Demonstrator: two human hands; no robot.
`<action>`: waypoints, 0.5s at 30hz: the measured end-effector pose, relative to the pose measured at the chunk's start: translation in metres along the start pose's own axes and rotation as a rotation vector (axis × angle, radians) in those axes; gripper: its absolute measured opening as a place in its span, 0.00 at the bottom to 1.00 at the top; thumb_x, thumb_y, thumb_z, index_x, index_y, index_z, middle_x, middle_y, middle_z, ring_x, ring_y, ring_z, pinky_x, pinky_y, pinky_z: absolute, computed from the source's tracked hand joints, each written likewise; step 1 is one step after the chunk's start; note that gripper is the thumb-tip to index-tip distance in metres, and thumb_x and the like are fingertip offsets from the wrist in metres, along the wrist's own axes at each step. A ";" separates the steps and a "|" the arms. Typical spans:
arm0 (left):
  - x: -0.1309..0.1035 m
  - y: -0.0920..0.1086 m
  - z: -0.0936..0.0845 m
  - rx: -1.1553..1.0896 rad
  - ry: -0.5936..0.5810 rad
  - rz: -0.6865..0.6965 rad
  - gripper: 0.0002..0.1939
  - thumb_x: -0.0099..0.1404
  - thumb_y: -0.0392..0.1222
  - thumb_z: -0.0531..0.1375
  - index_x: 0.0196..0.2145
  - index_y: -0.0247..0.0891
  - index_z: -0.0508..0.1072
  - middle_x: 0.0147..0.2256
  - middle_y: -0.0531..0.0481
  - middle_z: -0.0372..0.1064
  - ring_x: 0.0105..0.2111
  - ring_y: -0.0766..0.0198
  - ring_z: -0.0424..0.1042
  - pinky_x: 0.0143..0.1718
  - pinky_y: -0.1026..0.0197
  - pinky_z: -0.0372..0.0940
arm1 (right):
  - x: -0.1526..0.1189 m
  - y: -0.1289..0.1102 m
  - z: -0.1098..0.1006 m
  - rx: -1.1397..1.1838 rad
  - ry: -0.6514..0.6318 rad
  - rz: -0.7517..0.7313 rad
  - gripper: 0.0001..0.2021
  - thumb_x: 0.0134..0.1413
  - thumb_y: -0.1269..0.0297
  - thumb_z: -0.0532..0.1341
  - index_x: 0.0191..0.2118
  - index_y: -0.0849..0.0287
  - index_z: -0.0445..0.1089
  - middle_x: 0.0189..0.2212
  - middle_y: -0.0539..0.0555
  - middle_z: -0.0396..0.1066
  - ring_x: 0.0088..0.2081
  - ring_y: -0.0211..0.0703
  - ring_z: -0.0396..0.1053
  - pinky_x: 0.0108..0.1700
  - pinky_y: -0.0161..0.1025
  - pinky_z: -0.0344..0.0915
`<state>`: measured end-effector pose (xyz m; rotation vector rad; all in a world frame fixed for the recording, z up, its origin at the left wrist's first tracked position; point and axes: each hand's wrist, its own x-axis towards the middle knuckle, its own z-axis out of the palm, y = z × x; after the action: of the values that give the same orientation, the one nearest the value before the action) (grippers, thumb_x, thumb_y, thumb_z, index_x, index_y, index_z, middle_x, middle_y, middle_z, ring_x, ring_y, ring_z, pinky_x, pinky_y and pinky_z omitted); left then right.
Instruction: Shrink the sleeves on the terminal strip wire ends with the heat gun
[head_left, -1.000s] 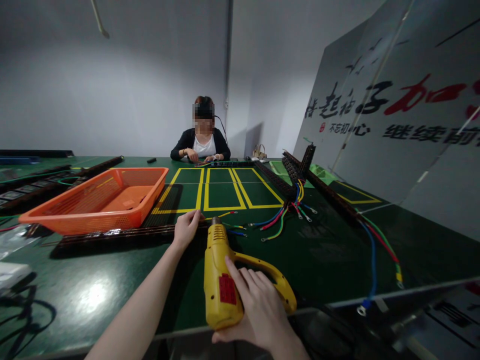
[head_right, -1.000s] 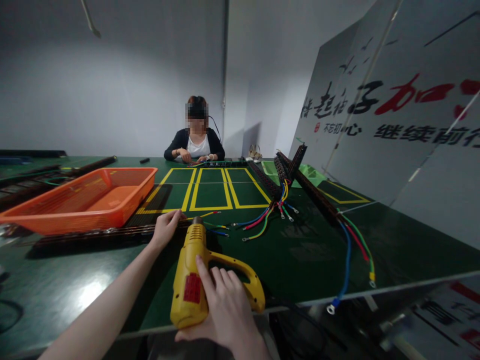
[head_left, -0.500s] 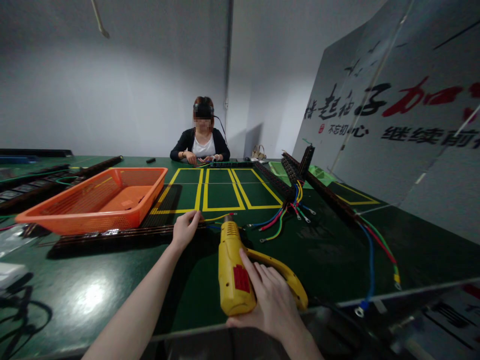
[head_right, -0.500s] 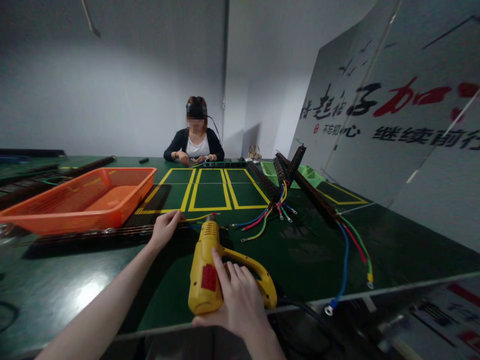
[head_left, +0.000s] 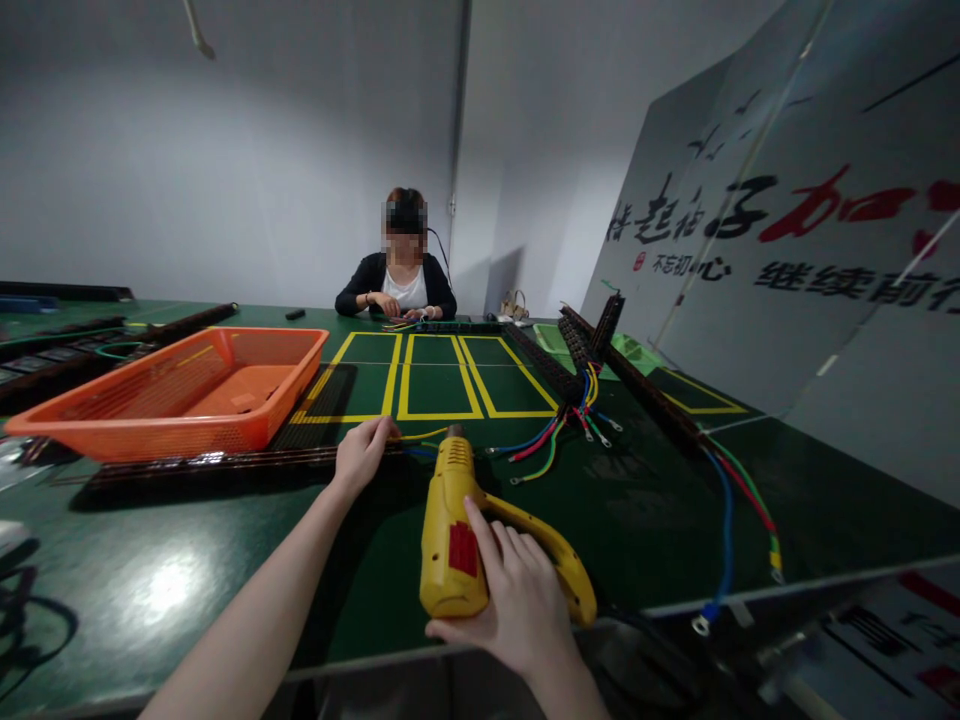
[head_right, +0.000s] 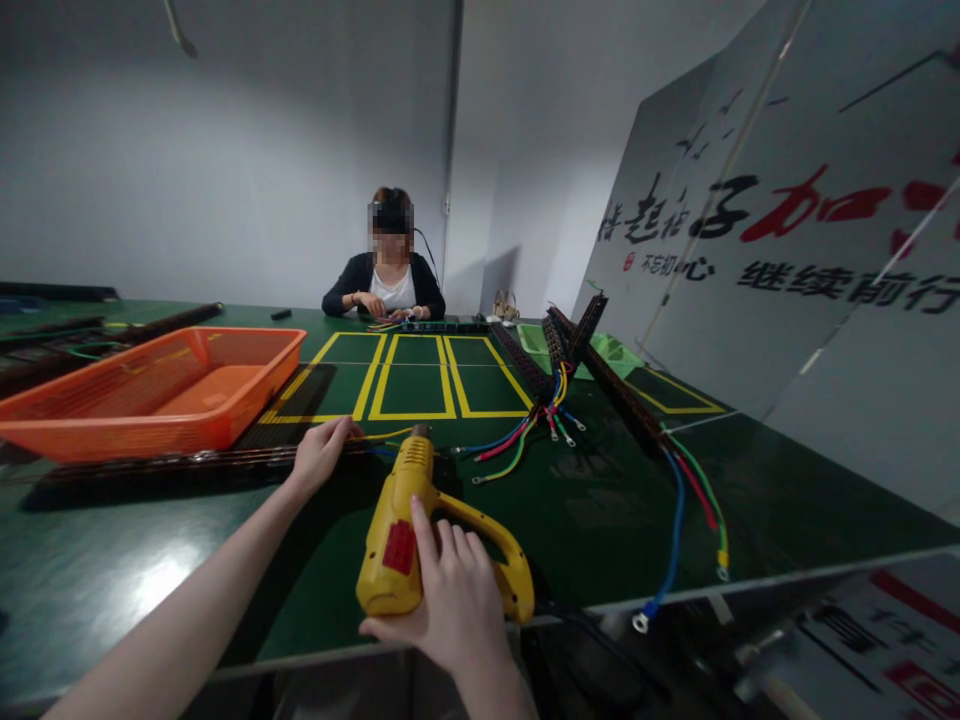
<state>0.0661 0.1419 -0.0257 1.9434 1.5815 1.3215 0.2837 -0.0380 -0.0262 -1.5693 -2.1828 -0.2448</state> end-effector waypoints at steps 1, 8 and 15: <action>0.000 0.000 0.000 0.002 -0.002 -0.004 0.26 0.65 0.58 0.44 0.28 0.42 0.75 0.32 0.51 0.74 0.35 0.59 0.71 0.32 0.63 0.58 | 0.001 -0.005 0.001 0.001 0.009 -0.015 0.61 0.29 0.27 0.59 0.65 0.66 0.48 0.43 0.63 0.71 0.43 0.57 0.69 0.46 0.50 0.64; 0.000 -0.001 -0.001 0.016 -0.021 0.002 0.28 0.65 0.59 0.42 0.29 0.42 0.75 0.33 0.50 0.75 0.37 0.58 0.72 0.35 0.63 0.60 | 0.004 -0.044 0.012 0.026 0.051 -0.084 0.63 0.26 0.25 0.57 0.65 0.65 0.46 0.39 0.61 0.71 0.38 0.54 0.69 0.43 0.48 0.65; 0.001 -0.005 0.001 0.016 -0.004 -0.038 0.28 0.64 0.60 0.42 0.30 0.40 0.75 0.34 0.47 0.76 0.37 0.56 0.73 0.34 0.61 0.61 | 0.004 -0.061 0.015 0.032 0.044 -0.120 0.64 0.24 0.26 0.60 0.65 0.63 0.45 0.37 0.58 0.70 0.35 0.52 0.69 0.40 0.49 0.66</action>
<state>0.0641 0.1453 -0.0294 1.9146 1.6239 1.2936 0.2223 -0.0498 -0.0309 -1.4048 -2.2380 -0.2774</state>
